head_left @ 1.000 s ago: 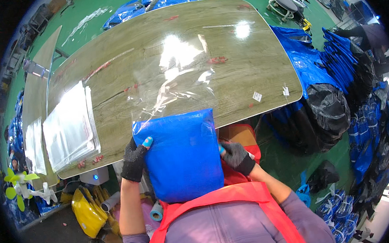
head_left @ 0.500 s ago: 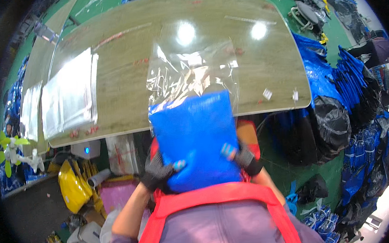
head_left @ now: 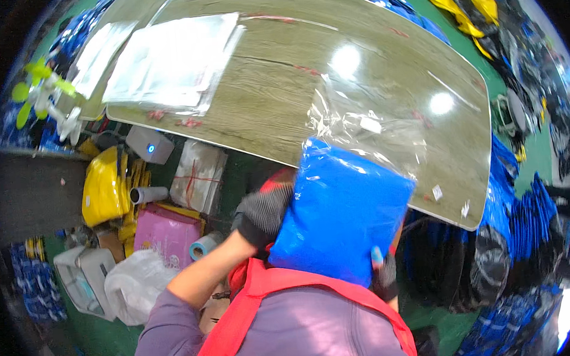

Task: The person folds blue and black tarps on a table, then places each folded tarp into a clear plastic bag and seals it. The person repeats this process multiple times, handling the tarps and bags by hand.

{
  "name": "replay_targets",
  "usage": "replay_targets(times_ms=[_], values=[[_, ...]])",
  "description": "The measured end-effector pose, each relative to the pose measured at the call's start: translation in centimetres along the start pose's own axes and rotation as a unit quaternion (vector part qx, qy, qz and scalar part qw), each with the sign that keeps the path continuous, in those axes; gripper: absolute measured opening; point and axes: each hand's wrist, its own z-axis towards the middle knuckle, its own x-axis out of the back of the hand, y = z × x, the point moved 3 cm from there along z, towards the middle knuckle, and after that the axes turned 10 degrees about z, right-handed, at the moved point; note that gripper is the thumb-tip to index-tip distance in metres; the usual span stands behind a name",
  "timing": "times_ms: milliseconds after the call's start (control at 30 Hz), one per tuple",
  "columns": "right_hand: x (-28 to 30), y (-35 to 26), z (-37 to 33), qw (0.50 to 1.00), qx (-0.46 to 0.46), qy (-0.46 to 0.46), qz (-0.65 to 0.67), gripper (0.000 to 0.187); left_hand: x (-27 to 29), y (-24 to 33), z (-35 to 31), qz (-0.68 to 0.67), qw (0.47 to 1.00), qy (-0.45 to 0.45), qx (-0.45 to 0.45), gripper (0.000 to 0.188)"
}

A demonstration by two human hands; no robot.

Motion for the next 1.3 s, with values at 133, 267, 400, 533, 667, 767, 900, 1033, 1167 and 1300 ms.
replay_targets(times_ms=[133, 267, 400, 533, 667, 767, 900, 1033, 1167, 1300], values=[[0.8, -1.1, 0.6, 0.995, 0.094, 0.030, -0.008, 0.063, 0.0, -1.4, -1.7, -0.147, 0.980, -0.120, 0.053, 0.025], [0.5, -4.1, 5.6, 0.989, 0.068, 0.031, 0.127, 0.054, -1.6, -4.1, 2.3, -0.404, 0.878, -0.126, 0.222, 0.039], [-2.2, -2.8, 4.1, 0.998, 0.067, 0.010, -0.007, 0.076, -2.2, -1.6, 2.7, -0.474, 0.861, -0.160, 0.099, 0.083], [-3.0, 0.2, -1.7, 0.993, 0.112, 0.021, -0.026, 0.086, -1.3, -0.1, -2.9, -0.581, 0.747, -0.267, 0.181, 0.088], [-2.0, 1.2, -2.3, 0.983, 0.115, -0.010, -0.141, 0.092, -0.3, -0.1, -4.9, -0.564, 0.777, -0.266, 0.086, 0.084], [-0.5, 1.2, -1.0, 0.995, 0.031, 0.069, -0.070, 0.094, -1.4, -1.8, -3.2, -0.516, 0.735, -0.373, 0.233, 0.084], [-1.0, -0.9, -0.8, 0.984, -0.002, -0.021, -0.176, 0.096, -0.9, -3.3, 1.3, -0.469, 0.805, -0.322, 0.172, 0.076], [-2.3, -4.2, 0.6, 0.996, -0.027, -0.080, -0.007, 0.105, -1.6, -1.9, 2.1, -0.577, 0.750, -0.264, 0.185, 0.083], [-2.6, -3.7, 1.2, 0.996, -0.003, 0.012, -0.086, 0.096, -2.4, -1.3, -2.0, -0.583, 0.736, -0.283, 0.193, 0.082], [-1.1, 0.7, -2.5, 0.997, 0.057, 0.018, -0.056, 0.093, -1.3, -1.7, -6.4, -0.599, 0.749, -0.261, 0.107, 0.085]])
